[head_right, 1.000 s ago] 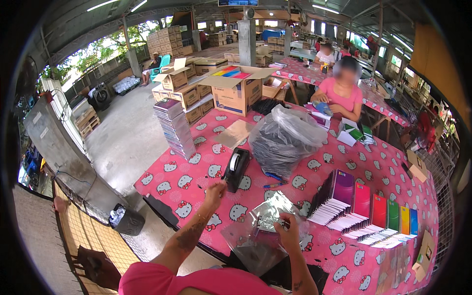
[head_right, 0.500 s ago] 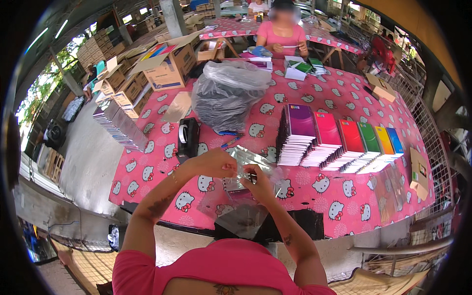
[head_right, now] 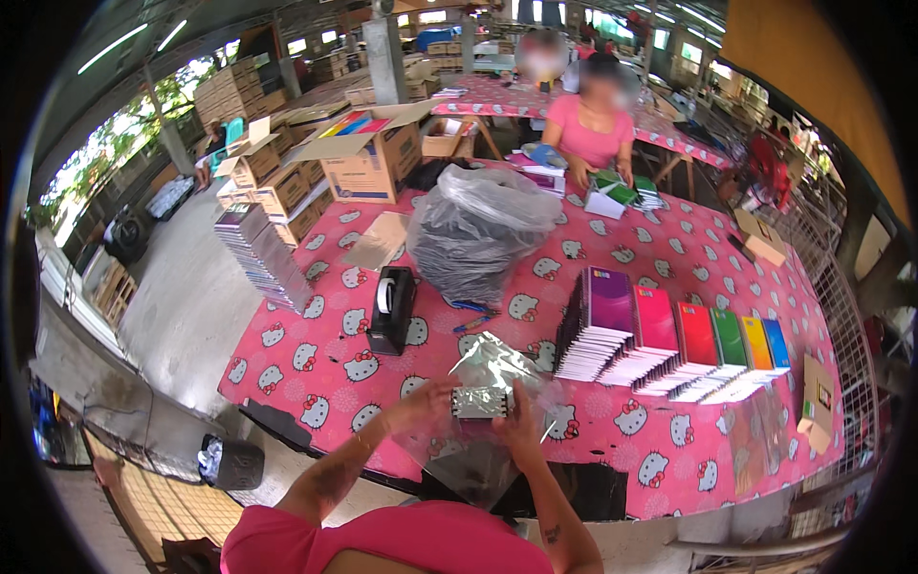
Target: The person repeatedly picks up small notebooks from a stack, places them into clear plastic sleeves, and seals the sleeves using a handheld heat sealer. The sealed notebooks are then set aside on the table. The process is repeated for multiple notebooks of different colors.
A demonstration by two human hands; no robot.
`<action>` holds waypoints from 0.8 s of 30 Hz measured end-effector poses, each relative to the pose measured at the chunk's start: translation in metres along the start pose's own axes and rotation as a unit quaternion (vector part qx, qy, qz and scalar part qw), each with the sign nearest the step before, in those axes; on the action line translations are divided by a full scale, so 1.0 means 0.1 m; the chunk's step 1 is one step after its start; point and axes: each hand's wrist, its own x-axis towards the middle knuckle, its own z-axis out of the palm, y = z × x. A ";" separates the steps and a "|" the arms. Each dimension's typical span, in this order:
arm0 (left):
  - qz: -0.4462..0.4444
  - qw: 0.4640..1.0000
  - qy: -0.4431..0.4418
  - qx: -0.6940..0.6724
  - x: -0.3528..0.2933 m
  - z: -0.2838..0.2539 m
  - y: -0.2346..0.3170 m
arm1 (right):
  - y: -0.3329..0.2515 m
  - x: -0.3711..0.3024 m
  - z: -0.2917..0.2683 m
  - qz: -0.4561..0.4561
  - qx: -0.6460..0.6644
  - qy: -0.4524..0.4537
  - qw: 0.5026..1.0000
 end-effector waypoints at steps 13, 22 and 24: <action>0.038 0.745 0.604 0.281 -1.28 -1.56 0.36 | 0.08 -0.06 0.60 -0.031 -0.227 -0.015 0.973; -0.155 0.461 0.780 0.394 -1.25 -3.97 0.52 | -0.17 -0.42 0.57 0.000 -0.269 0.008 0.963; -0.083 0.536 0.756 0.367 -0.78 -3.99 0.78 | -0.17 -0.56 0.32 0.025 -0.225 0.078 0.971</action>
